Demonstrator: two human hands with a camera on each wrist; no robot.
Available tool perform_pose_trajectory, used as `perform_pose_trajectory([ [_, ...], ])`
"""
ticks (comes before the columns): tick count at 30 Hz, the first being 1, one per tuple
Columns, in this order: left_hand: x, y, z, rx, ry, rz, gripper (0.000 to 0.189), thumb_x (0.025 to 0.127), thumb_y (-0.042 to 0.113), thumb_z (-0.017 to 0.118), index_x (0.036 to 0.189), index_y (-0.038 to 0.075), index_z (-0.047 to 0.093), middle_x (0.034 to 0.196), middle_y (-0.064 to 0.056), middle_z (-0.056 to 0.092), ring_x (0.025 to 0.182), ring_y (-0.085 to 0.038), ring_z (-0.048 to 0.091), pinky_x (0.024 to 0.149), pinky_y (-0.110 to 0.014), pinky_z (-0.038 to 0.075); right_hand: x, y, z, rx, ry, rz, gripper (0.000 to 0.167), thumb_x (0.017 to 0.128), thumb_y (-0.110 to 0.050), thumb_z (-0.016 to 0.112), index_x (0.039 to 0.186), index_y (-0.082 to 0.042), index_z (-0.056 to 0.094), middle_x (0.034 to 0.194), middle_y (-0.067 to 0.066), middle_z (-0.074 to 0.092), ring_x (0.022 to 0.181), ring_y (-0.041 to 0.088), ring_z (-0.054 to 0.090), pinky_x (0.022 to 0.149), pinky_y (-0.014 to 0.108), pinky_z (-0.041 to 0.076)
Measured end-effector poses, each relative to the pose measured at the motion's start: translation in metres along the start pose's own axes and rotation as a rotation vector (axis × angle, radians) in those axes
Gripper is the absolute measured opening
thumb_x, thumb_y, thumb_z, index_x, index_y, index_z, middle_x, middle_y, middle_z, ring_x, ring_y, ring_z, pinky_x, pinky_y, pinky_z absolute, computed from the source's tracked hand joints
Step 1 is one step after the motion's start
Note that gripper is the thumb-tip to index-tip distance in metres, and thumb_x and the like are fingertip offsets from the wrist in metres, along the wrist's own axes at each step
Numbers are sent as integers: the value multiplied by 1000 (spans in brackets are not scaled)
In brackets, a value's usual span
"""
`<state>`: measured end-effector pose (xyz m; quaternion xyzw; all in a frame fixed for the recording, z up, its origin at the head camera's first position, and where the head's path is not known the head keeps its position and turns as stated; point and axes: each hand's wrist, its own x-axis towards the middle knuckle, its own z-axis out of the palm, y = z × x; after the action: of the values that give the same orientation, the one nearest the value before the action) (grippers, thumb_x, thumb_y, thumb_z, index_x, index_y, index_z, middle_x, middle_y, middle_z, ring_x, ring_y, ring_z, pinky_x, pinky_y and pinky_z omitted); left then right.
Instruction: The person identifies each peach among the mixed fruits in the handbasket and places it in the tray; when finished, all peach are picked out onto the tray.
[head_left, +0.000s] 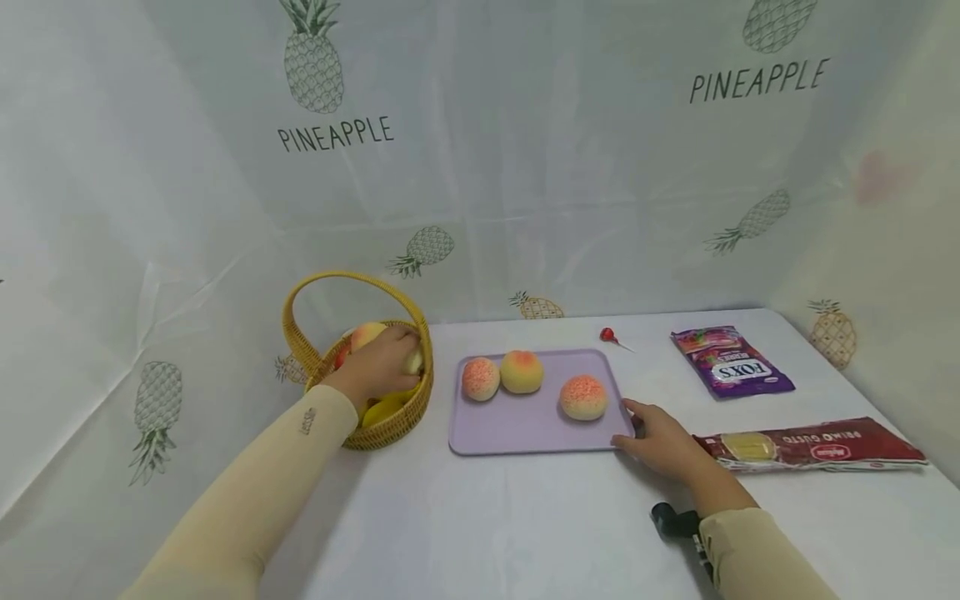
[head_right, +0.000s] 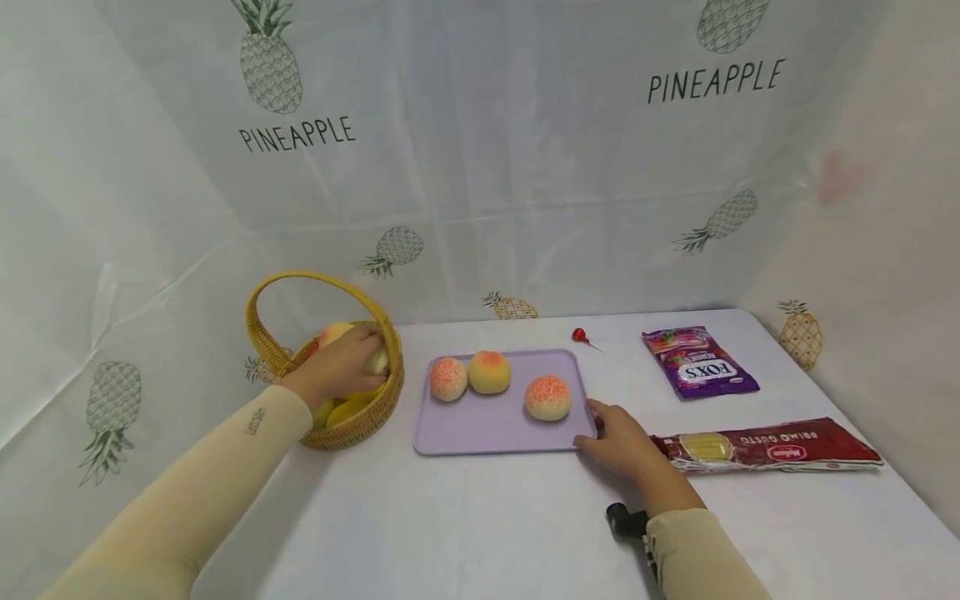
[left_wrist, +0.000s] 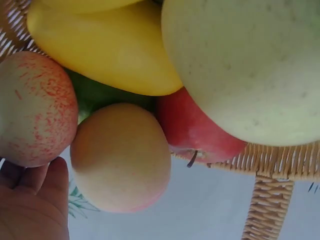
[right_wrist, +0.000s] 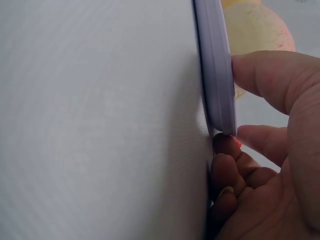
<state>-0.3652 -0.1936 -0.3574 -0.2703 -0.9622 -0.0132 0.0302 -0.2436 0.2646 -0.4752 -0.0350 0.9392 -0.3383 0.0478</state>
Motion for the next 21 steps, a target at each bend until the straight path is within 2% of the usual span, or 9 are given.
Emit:
perform_pose_trajectory([
  [7, 9, -5, 6, 67, -12, 59, 72, 83, 32, 81, 142, 0, 55, 149, -21, 51, 142, -38, 43, 121, -49, 35, 0, 0, 2, -2, 10, 9, 82, 93, -35, 74, 154, 5, 37, 138, 32, 56, 131, 49, 52, 109, 65, 42],
  [12, 11, -7, 13, 91, 9, 80, 73, 81, 27, 85, 141, -1, 54, 146, -24, 52, 140, -41, 45, 120, -50, 37, 0, -2, 2, -1, 12, 6, 82, 93, -35, 75, 154, 4, 38, 135, 30, 58, 128, 47, 55, 108, 65, 43],
  [21, 13, -6, 12, 6, 10, 70, 73, 79, 24, 87, 141, 1, 54, 145, -25, 53, 140, -43, 44, 119, -53, 37, 0, 1, 2, -1, 22, 10, 81, 93, -35, 74, 154, 4, 38, 136, 29, 58, 129, 46, 55, 108, 64, 43],
])
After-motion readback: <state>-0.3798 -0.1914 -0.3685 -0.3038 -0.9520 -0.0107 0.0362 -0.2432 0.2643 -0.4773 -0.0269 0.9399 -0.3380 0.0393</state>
